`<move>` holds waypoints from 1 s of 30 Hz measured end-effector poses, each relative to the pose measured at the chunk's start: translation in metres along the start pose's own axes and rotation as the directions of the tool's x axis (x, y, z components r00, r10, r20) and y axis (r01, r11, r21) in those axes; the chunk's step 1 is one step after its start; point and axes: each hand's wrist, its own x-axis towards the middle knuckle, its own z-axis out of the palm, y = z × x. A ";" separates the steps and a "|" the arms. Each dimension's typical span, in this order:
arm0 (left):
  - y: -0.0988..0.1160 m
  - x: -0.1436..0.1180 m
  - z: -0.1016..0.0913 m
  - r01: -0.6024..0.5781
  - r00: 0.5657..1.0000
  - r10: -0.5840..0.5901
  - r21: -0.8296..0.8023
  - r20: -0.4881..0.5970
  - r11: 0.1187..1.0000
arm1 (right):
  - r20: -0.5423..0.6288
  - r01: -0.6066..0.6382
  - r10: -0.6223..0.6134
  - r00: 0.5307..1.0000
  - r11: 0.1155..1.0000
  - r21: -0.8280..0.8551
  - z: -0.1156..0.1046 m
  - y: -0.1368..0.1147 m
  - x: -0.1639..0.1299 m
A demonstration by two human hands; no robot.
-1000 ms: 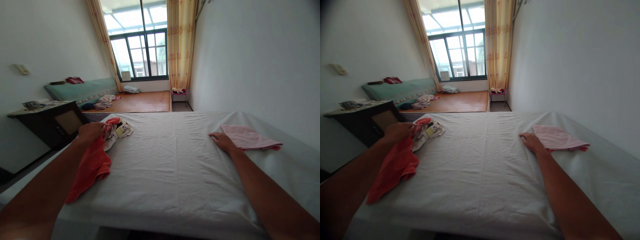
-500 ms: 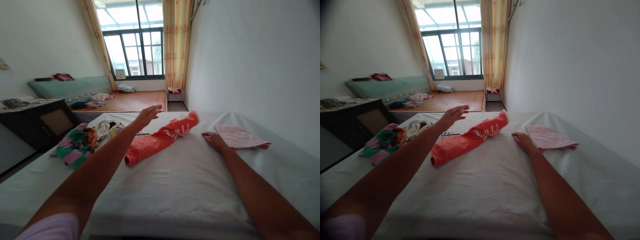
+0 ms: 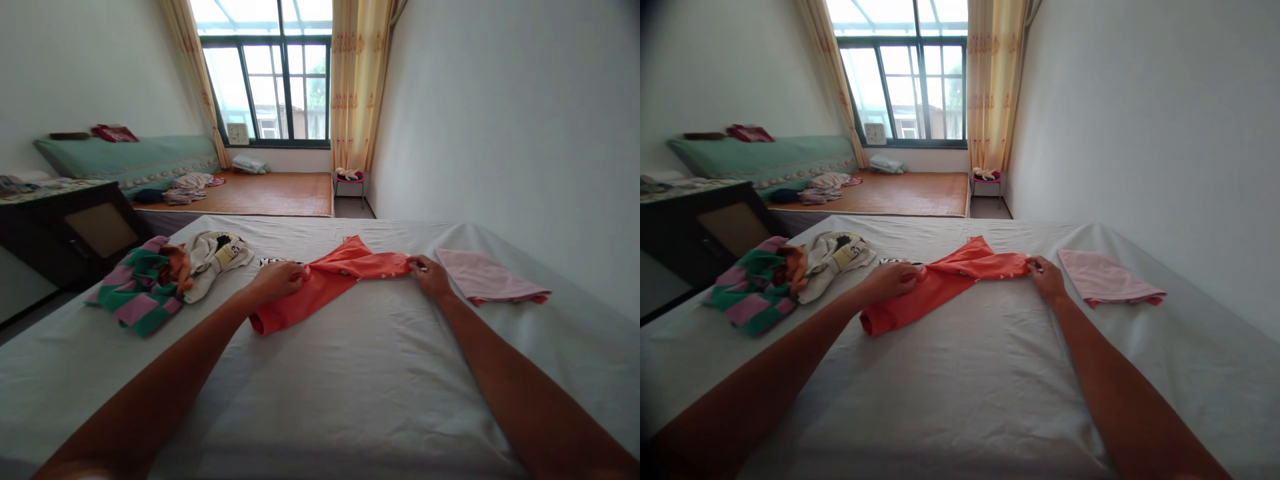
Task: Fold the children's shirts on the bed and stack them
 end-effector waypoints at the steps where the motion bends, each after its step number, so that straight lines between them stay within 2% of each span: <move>1: 0.017 -0.005 -0.001 -0.103 0.995 0.103 -0.082 -0.003 0.991 | -0.059 -0.035 0.035 0.998 0.999 0.006 -0.001 0.005 0.001; 2: 0.034 -0.011 -0.003 -0.232 0.968 0.246 -0.208 0.047 0.950 | -0.112 -0.063 0.064 0.992 0.998 0.012 -0.002 0.011 0.002; 3: 0.050 -0.016 -0.004 -0.342 0.902 0.411 -0.362 0.133 0.867 | -0.154 -0.087 0.088 0.984 0.996 0.013 -0.004 0.018 0.002; 4: 0.064 -0.022 -0.006 -0.395 0.805 0.554 -0.502 0.215 0.769 | -0.185 -0.111 0.111 0.977 0.994 0.006 -0.006 0.024 0.002; 6: 0.083 -0.031 -0.011 -0.388 0.574 0.751 -0.699 0.327 0.601 | -0.228 -0.156 0.146 0.963 0.987 -0.030 -0.011 0.033 0.001; 7: 0.086 -0.033 -0.014 -0.362 0.504 0.791 -0.747 0.347 0.558 | -0.258 -0.168 0.148 0.955 0.984 -0.059 -0.013 0.035 0.001; 8: 0.083 -0.032 -0.015 -0.344 0.490 0.798 -0.763 0.351 0.547 | -0.297 -0.166 0.133 0.945 0.982 -0.089 -0.016 0.035 0.001; 9: 0.076 -0.030 -0.016 -0.336 0.538 0.770 -0.751 0.343 0.569 | -0.339 -0.145 0.098 0.936 0.983 -0.116 -0.018 0.031 0.001; 11: 0.048 -0.018 -0.013 -0.321 0.744 0.605 -0.643 0.283 0.696 | -0.387 -0.045 -0.019 0.922 0.987 -0.156 -0.019 0.017 0.002; 12: 0.029 -0.010 -0.009 -0.288 0.856 0.467 -0.546 0.222 0.787 | -0.375 0.027 -0.091 0.922 0.985 -0.172 -0.018 0.007 0.002; 13: 0.009 -0.003 -0.003 -0.246 0.932 0.332 -0.421 0.143 0.873 | -0.333 0.112 -0.168 0.928 0.977 -0.181 -0.016 -0.005 0.001; 14: -0.011 0.004 0.004 -0.185 0.973 0.217 -0.290 0.082 0.939 | -0.259 0.204 -0.247 0.934 0.962 -0.183 -0.012 -0.017 -0.001; 15: -0.030 0.010 0.011 -0.105 0.993 0.111 -0.156 0.029 0.982 | -0.161 0.297 -0.325 0.932 0.938 -0.177 -0.008 -0.029 -0.003; 17: -0.061 0.016 0.025 0.088 0.995 -0.084 0.074 -0.048 0.993 | 0.070 0.448 -0.443 0.894 0.882 -0.147 0.002 -0.049 -0.010; 18: -0.071 0.016 0.031 0.144 0.989 -0.137 0.123 -0.063 0.982 | 0.179 0.494 -0.470 0.864 0.860 -0.126 0.006 -0.057 -0.014; 20: -0.083 0.015 0.037 0.188 0.981 -0.179 0.147 -0.074 0.971 | 0.337 0.524 -0.471 0.815 0.847 -0.084 0.010 -0.066 -0.019; 21: -0.085 0.013 0.037 0.187 0.981 -0.178 0.139 -0.080 0.972 | 0.375 0.515 -0.457 0.806 0.855 -0.064 0.009 -0.068 -0.021; 23: -0.087 0.011 0.034 0.200 0.974 -0.181 0.138 -0.137 0.970 | 0.375 0.464 -0.423 0.825 0.885 -0.022 0.003 -0.069 -0.021; 25: -0.089 0.010 0.028 0.267 0.942 -0.225 0.151 -0.251 0.952 | 0.315 0.396 -0.380 0.870 0.918 0.013 -0.005 -0.069 -0.019; 28: -0.098 0.010 0.017 0.396 0.840 -0.313 0.106 -0.444 0.912 | 0.284 0.303 -0.322 0.903 0.947 0.109 -0.018 -0.070 -0.016; 30: -0.106 0.009 0.012 0.446 0.768 -0.348 0.059 -0.538 0.893 | 0.353 0.227 -0.292 0.889 0.950 0.213 -0.024 -0.074 -0.015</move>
